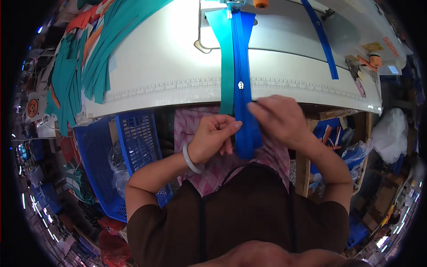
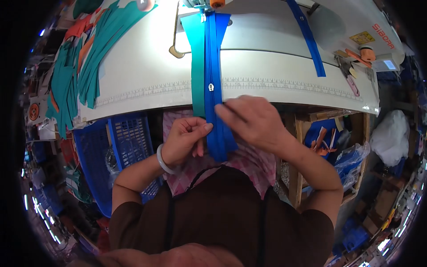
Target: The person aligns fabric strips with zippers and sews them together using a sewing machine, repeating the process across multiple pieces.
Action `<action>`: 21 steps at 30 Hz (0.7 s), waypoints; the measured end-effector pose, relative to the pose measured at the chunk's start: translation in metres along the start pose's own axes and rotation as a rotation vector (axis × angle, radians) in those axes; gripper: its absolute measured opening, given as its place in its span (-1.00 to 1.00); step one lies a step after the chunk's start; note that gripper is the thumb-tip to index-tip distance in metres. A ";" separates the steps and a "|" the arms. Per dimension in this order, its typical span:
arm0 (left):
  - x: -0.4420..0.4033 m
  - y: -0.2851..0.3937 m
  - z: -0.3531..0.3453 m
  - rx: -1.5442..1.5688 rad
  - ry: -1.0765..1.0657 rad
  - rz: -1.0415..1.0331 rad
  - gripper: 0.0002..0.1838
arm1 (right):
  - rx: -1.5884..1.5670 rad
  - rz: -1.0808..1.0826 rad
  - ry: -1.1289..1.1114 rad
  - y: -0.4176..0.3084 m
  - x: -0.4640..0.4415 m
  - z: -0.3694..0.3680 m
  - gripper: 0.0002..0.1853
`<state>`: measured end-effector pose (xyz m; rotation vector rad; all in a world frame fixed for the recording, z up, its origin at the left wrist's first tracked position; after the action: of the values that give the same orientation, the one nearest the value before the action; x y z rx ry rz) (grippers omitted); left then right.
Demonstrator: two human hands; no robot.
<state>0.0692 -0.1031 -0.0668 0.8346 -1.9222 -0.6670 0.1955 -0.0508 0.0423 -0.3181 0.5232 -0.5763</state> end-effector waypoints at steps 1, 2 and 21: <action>0.000 -0.001 -0.001 0.030 -0.019 0.022 -0.75 | 0.123 0.158 0.029 -0.013 -0.008 -0.001 -0.95; -0.001 0.002 -0.002 0.058 -0.040 0.035 -0.74 | 0.253 0.320 0.060 -0.025 -0.012 0.000 -0.92; 0.014 0.126 -0.029 -1.556 0.043 -1.083 -0.67 | 0.094 0.420 -0.009 -0.024 -0.025 -0.009 -0.95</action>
<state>0.0543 -0.0384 0.0449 0.6660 -0.2781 -2.2512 0.1623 -0.0564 0.0547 -0.1152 0.5342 -0.1915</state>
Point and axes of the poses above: each hand's wrist, its own x-axis away from the middle knuckle, its own z-axis out of the back of the hand, y = z × x, the point moved 10 cm from there along -x, towards the middle knuckle, and after that the axes turned 6 degrees about -y, right-handed, at the moved point
